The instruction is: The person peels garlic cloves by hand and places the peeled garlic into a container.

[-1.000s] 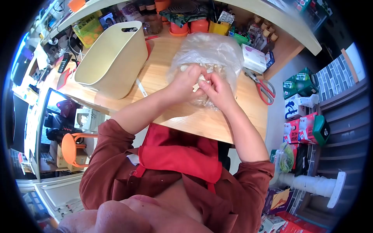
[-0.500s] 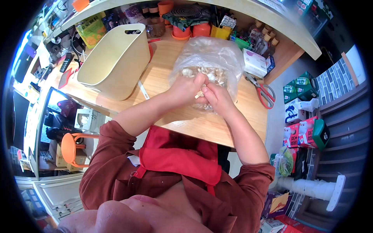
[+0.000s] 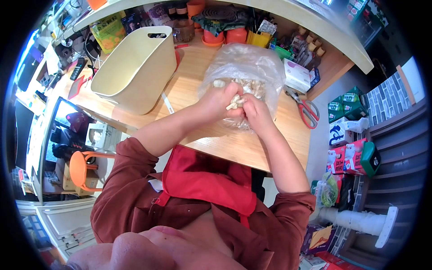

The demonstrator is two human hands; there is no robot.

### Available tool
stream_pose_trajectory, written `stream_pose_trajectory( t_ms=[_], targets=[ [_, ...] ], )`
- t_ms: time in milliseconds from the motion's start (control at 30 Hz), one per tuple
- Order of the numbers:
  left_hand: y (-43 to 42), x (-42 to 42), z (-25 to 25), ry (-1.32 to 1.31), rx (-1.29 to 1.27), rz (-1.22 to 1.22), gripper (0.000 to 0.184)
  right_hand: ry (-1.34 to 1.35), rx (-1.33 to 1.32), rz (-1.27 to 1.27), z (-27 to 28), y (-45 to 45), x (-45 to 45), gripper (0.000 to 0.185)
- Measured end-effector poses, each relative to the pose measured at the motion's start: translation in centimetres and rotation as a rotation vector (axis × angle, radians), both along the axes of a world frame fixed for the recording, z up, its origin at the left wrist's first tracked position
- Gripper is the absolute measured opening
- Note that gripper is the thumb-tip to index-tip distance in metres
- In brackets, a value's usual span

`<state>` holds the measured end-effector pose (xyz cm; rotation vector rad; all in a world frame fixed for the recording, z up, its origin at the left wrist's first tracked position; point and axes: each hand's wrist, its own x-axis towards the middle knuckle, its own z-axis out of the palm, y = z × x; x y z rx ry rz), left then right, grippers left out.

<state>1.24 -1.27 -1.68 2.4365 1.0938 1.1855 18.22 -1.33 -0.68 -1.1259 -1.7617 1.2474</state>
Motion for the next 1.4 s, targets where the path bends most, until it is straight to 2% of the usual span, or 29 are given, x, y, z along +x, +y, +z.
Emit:
stream_pose_trajectory(
  t_ms=[33,133,233,333,533,733,833,933,1167,1267,1367,1400],
  targets=[
    [0.2,-0.1,0.1,-0.002,-0.008,0.0,0.042,0.032,-0.138,0.0,0.3,0.2,0.1,0.028],
    [0.1,-0.4,0.7,0.013,-0.117,0.09,0.041,0.051,-0.031,0.062,-0.3,1.1,0.6,0.022],
    [0.3,-0.4,0.6,-0.015,-0.102,0.086,0.041,0.082,-0.066,0.008,0.2,0.7,0.2,0.02],
    [0.5,-0.4,0.4,-0.008,-0.068,0.131,0.043,0.066,0.055,0.023,-0.4,1.0,0.3,0.02],
    [0.8,-0.6,0.4,-0.126,-0.287,0.107,0.043,0.164,-0.034,0.023,0.5,0.8,0.5,0.019],
    [0.4,-0.9,1.1,0.171,-0.291,-0.076,0.045,0.384,-0.178,-0.02,0.5,1.3,0.8,0.018],
    [-0.2,-0.9,1.4,0.354,-0.246,-0.204,0.047,0.422,-0.201,0.015,0.3,1.2,0.9,0.019],
    [-0.6,-1.1,1.7,0.476,-0.343,-0.254,0.05,0.423,-0.193,0.071,0.2,1.2,0.8,0.02],
    [0.8,-2.1,1.8,0.255,-0.34,-0.439,0.043,0.492,-0.242,0.114,0.5,1.1,1.0,0.022],
    [1.7,-2.4,1.4,-0.082,-0.762,-0.326,0.033,0.512,-0.226,0.128,0.3,1.1,1.1,0.021],
    [1.5,-1.6,2.0,-0.178,-0.723,-0.126,0.022,0.558,-0.245,0.142,0.4,1.2,1.0,0.019],
    [1.4,-1.3,1.8,-0.291,-0.69,-0.169,0.023,0.551,-0.237,0.137,0.4,1.2,0.9,0.019]
  ],
)
